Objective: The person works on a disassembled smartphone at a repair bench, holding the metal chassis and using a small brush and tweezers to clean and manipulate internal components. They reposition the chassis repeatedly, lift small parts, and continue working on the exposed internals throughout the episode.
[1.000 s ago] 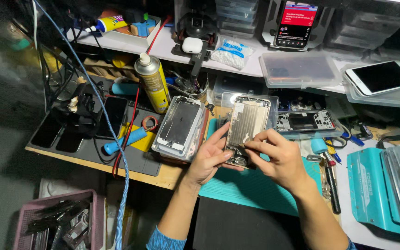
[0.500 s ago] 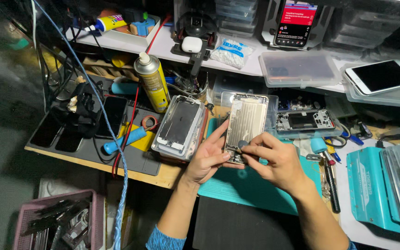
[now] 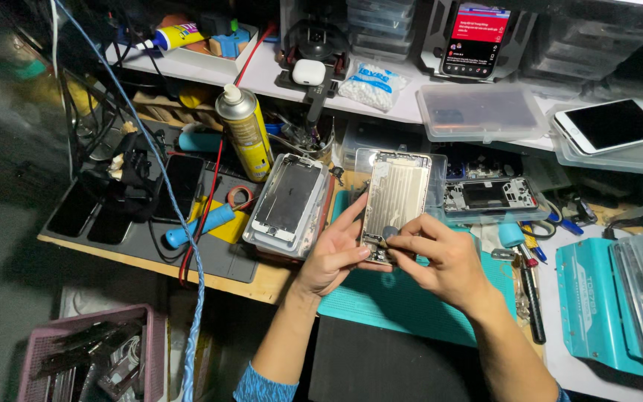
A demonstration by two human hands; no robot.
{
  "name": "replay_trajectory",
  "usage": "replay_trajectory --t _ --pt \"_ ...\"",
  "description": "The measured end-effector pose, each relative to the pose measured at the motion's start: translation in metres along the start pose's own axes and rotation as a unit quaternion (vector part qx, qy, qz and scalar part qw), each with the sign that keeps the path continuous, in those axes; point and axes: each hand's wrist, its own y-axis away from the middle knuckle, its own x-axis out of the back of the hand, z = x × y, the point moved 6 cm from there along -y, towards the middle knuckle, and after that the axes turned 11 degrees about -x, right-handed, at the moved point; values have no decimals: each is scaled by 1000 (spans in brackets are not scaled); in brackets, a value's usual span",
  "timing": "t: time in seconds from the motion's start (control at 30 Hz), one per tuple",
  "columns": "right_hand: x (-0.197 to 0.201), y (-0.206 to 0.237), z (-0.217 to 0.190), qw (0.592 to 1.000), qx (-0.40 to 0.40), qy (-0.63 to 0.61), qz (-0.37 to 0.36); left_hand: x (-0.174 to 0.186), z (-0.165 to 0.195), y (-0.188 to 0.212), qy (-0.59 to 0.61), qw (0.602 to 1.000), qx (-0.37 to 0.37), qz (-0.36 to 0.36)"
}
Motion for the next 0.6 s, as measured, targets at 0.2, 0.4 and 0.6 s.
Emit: replay_trajectory --t 0.2,0.4,0.6 --pt "-1 0 3 1000 -1 -14 -4 3 -4 1 -17 1000 0 -9" --pt "-5 2 10 999 -19 -26 -2 8 -11 0 -51 999 4 -3" --pt "-6 4 20 999 -34 -36 0 7 -16 -3 -114 993 5 1"
